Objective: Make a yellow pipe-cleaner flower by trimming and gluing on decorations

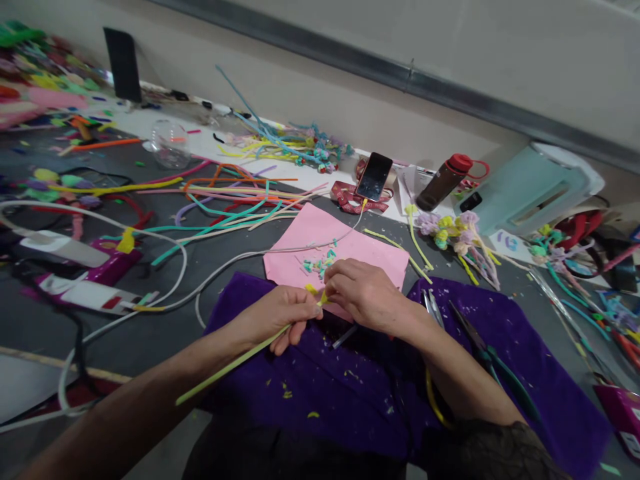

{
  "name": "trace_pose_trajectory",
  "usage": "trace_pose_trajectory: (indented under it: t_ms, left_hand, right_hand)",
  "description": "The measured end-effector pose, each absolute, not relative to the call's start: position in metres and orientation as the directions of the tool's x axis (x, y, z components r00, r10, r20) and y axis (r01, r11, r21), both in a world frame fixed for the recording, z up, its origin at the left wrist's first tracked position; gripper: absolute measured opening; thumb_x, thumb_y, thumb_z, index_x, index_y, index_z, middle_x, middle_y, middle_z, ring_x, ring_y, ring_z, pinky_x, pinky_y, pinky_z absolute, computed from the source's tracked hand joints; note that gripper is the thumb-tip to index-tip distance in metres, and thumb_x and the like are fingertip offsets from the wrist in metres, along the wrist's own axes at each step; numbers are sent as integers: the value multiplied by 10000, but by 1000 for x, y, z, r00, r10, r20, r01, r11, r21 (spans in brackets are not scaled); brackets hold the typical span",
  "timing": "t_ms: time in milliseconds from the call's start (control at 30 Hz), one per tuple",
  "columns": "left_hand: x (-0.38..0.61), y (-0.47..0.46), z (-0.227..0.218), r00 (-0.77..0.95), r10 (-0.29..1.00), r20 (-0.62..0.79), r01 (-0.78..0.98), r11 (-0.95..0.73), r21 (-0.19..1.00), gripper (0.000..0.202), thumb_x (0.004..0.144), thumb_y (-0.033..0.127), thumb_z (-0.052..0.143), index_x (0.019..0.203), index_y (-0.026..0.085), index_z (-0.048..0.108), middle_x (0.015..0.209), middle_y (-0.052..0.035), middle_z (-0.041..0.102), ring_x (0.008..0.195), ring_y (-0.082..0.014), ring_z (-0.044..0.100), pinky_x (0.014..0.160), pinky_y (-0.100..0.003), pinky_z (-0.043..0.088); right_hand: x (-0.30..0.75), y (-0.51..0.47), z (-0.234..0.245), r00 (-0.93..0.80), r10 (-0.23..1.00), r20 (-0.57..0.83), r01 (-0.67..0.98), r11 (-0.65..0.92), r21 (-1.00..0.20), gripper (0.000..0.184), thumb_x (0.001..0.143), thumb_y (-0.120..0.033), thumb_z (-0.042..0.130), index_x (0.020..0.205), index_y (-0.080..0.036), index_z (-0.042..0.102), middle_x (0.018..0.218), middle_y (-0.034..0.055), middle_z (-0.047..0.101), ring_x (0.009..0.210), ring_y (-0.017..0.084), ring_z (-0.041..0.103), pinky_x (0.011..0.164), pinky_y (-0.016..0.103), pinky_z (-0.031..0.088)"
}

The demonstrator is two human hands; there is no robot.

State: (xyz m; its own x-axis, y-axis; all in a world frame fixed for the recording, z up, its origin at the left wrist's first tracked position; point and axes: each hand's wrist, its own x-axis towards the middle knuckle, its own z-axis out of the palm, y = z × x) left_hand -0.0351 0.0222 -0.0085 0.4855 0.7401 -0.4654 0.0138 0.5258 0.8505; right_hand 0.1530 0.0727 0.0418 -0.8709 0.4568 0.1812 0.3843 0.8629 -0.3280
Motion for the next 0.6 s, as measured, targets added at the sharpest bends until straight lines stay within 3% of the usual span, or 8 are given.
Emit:
trace_pose_trajectory:
  t_ms: [267,433,600]
  left_hand:
    - [-35,22,-6,481,741,-469,-9,539,842,168,730,314,562,680,154,565,373,43,530,215,-62,390,254,-166,205]
    - [-35,22,-5,478,740,-473,-2,539,842,179,732,321,557,672,152,549,375,48,528,216,-59,390,250,-160,209]
    - [-36,24,-3,498,732,-465,-34,553,833,193,737,331,552,698,142,551,388,48,536,233,-63,420,247,-154,222]
  right_hand:
    - [153,72,41,-874,445,194,379,876,-299,155,870,-255,471,859,-141,575,957,102,597,902,181,542,759,325,444]
    - [152,73,39,-871,446,205,383,878,-286,156,878,-215,444,847,-148,582,951,100,606,893,181,551,748,332,457]
    - [157,77,42,-838,443,318,336,879,-340,144,857,-173,485,919,-179,615,957,74,625,892,168,570,761,323,475]
